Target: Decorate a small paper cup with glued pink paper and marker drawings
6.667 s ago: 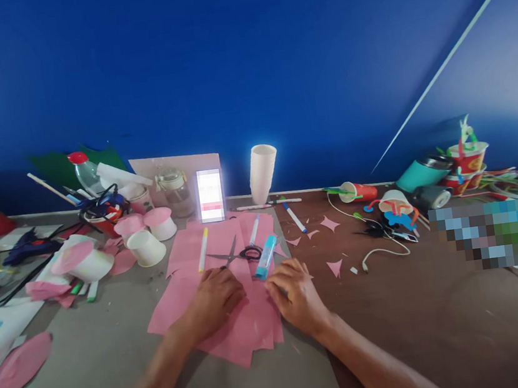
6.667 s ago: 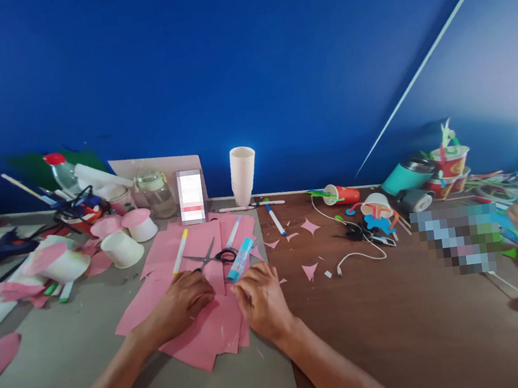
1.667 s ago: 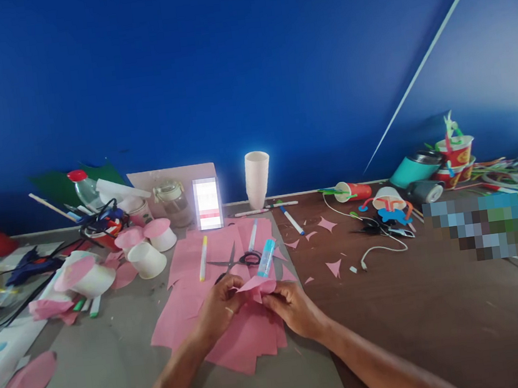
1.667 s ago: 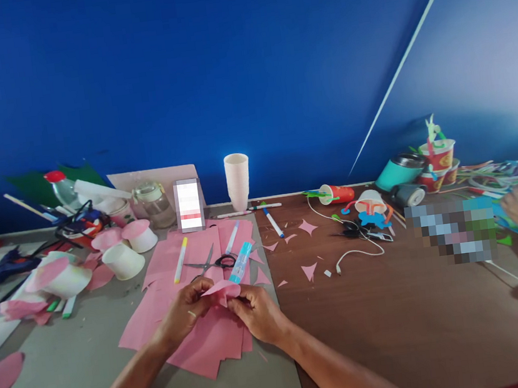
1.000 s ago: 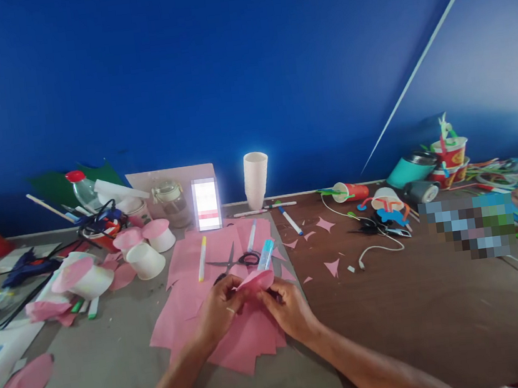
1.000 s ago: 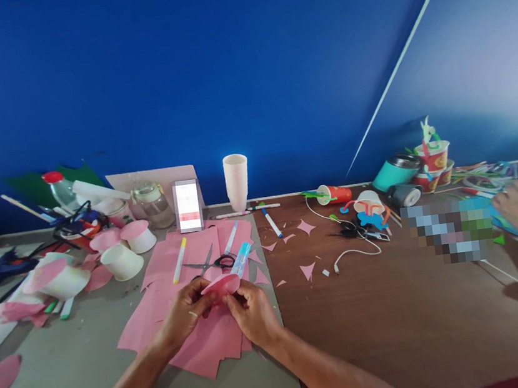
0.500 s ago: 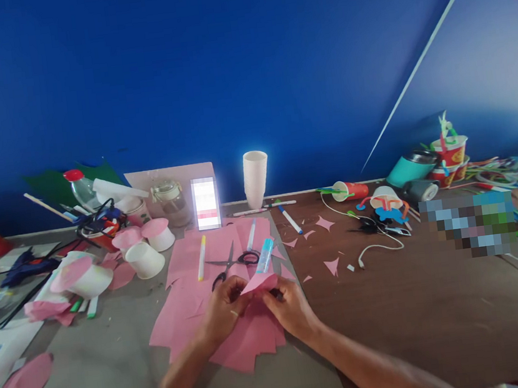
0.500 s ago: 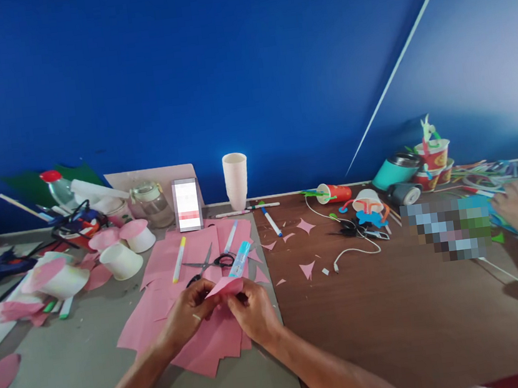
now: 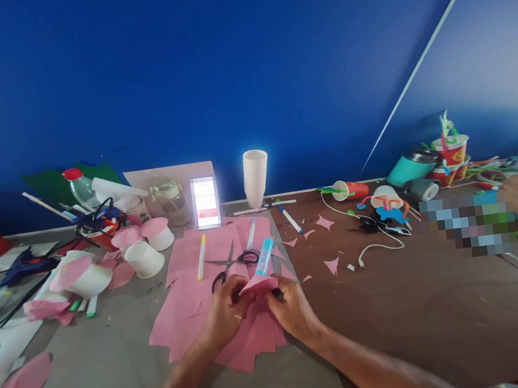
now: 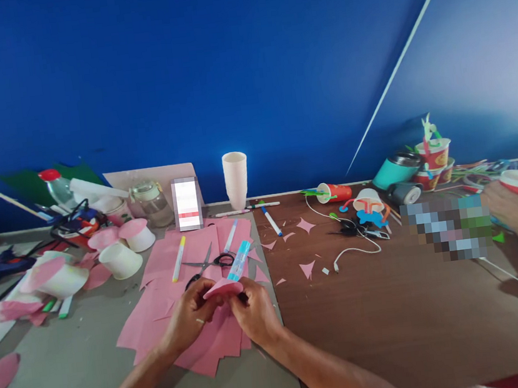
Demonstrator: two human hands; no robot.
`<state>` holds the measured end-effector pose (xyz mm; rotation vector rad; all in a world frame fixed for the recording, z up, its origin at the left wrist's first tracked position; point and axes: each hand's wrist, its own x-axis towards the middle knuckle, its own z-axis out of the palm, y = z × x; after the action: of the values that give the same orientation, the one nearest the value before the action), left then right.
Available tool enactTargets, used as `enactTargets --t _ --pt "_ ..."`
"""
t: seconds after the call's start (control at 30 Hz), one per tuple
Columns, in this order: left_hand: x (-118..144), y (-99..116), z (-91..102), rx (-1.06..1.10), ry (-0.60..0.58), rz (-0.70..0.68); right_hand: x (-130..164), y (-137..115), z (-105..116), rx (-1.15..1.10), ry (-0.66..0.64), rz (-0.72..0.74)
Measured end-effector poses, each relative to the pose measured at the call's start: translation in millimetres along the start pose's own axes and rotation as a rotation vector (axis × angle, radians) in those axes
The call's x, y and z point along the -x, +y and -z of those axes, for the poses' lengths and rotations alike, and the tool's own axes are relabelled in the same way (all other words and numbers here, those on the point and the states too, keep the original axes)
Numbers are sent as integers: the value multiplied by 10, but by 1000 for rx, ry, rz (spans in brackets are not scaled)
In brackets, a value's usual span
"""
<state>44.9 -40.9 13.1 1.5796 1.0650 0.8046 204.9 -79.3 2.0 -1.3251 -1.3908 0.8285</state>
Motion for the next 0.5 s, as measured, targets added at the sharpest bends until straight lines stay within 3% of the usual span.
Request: enactTargets --t 0.3,0.5 --pt "-69 -50 52 172 33 57 41 18 44 -62 -101 -9" --pt "-64 14 41 227 33 72 27 54 9 -55 -95 -21"
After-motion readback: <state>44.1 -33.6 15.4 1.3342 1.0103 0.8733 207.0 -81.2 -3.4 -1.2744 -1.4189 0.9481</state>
